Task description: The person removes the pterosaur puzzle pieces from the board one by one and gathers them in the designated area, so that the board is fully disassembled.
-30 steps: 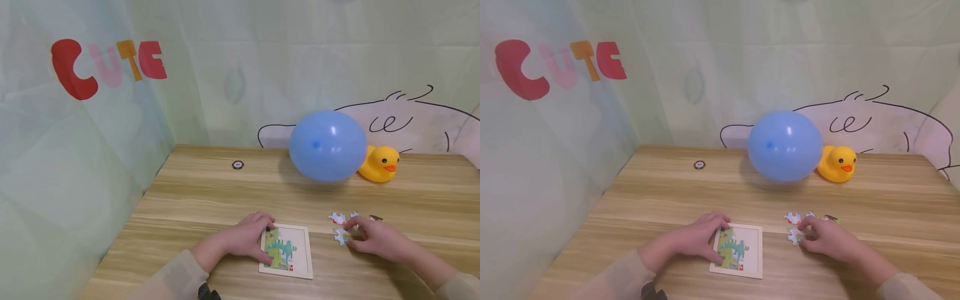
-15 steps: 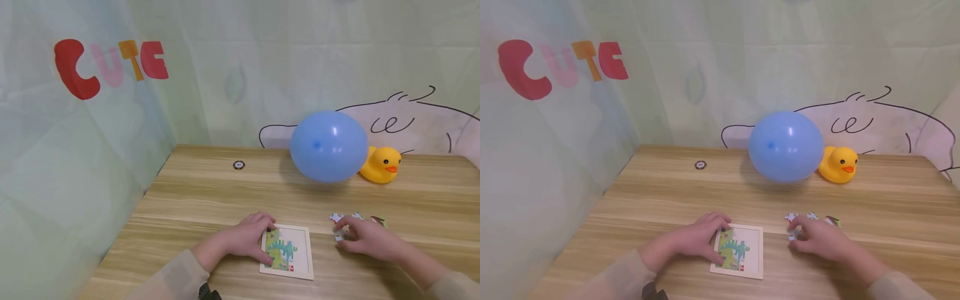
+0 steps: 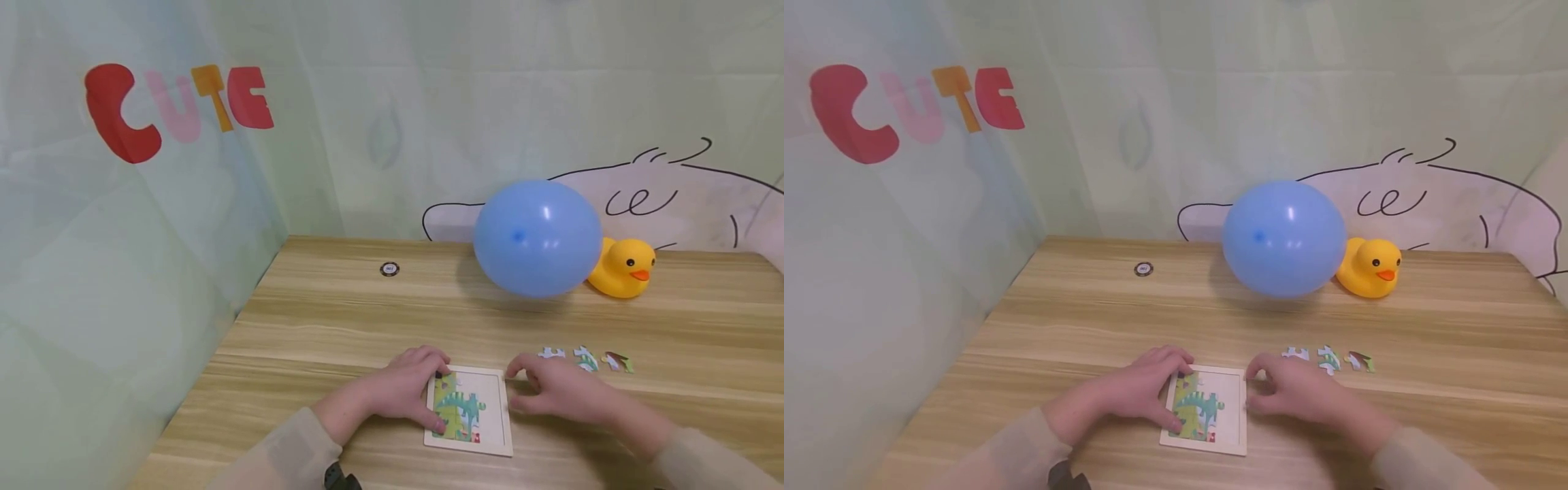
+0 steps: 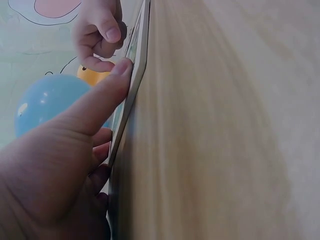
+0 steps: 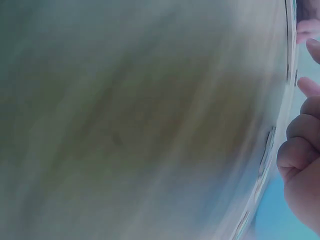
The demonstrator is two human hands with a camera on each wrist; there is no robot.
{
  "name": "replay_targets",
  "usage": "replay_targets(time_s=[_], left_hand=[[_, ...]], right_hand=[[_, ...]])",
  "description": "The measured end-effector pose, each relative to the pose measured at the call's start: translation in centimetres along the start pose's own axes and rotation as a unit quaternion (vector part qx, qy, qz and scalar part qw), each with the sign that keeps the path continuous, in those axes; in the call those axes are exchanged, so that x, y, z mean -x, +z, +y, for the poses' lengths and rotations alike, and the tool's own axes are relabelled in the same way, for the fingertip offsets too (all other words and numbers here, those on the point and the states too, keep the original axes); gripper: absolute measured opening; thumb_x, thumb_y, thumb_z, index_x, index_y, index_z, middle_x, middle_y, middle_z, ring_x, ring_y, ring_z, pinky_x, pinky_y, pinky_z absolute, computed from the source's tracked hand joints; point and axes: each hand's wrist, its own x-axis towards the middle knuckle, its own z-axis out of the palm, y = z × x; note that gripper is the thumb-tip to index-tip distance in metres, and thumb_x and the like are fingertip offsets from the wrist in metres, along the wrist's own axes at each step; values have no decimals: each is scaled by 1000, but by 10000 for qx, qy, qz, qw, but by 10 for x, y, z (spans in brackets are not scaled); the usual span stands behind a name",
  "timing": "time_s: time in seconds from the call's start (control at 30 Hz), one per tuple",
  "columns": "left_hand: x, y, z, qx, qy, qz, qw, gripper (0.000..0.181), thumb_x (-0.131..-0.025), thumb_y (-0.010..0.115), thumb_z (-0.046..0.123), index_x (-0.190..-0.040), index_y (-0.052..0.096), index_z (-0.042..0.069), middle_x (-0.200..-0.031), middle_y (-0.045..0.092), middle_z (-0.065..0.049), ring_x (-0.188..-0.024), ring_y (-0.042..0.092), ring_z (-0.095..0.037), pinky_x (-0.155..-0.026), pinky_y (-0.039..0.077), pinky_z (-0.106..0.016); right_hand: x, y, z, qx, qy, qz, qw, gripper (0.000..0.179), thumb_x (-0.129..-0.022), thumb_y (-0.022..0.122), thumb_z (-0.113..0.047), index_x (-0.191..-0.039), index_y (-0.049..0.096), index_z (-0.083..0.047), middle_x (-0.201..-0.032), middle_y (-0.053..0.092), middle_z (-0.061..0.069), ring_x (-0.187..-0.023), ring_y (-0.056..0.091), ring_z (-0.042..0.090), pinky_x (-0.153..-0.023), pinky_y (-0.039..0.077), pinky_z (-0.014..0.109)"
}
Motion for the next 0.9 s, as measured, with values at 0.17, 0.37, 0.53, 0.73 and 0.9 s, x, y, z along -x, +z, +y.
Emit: replay_targets(time_s=[0.17, 0.37, 0.53, 0.73, 0.9], left_hand=[[-1, 0, -2, -18, -17, -1, 10000, 76, -70, 78, 50, -128, 46, 14, -138, 37, 1, -126, 33, -20, -106, 26, -38], [-2, 0, -3, -9, -44, -21, 10000, 75, -70, 76, 52, -127, 46, 15, -138, 37, 2, -126, 33, -19, -106, 26, -39], [-1, 0, -2, -27, -32, 2, 10000, 75, -70, 76, 52, -127, 46, 15, -137, 37, 2, -126, 33, -19, -106, 26, -40], [-1, 0, -3, -27, -17, 13, 10000, 76, -69, 77, 51, -128, 46, 14, -137, 37, 1, -126, 33, -19, -106, 25, -40], [-1, 1, -3, -17, -52, 0, 10000, 77, -69, 77, 52, -128, 46, 14, -137, 37, 2, -126, 33, -19, -107, 24, -40]], right_hand=[[-7, 6, -10, 110, -201, -15, 9997, 39, -80, 69, -46, -105, 58, -18, -63, 43, -10, -55, 38, 3, -49, 32, 22], [-11, 15, -18, 113, -653, -3, 9978, 37, -80, 70, -42, -104, 58, -17, -55, 39, -16, -48, 33, -2, -45, 29, 17], [-14, 20, -25, 240, -606, -61, 9979, 41, -78, 70, -46, -107, 57, -19, -55, 34, -15, -47, 28, 0, -45, 25, 19], [-19, 23, -33, 386, -371, -249, 9983, 43, -77, 69, -48, -108, 58, -20, -56, 33, -13, -50, 31, 3, -47, 26, 21], [-21, 25, -36, 445, -290, -307, 9981, 42, -77, 70, -46, -107, 57, -20, -55, 33, -13, -50, 33, 4, -46, 26, 22]])
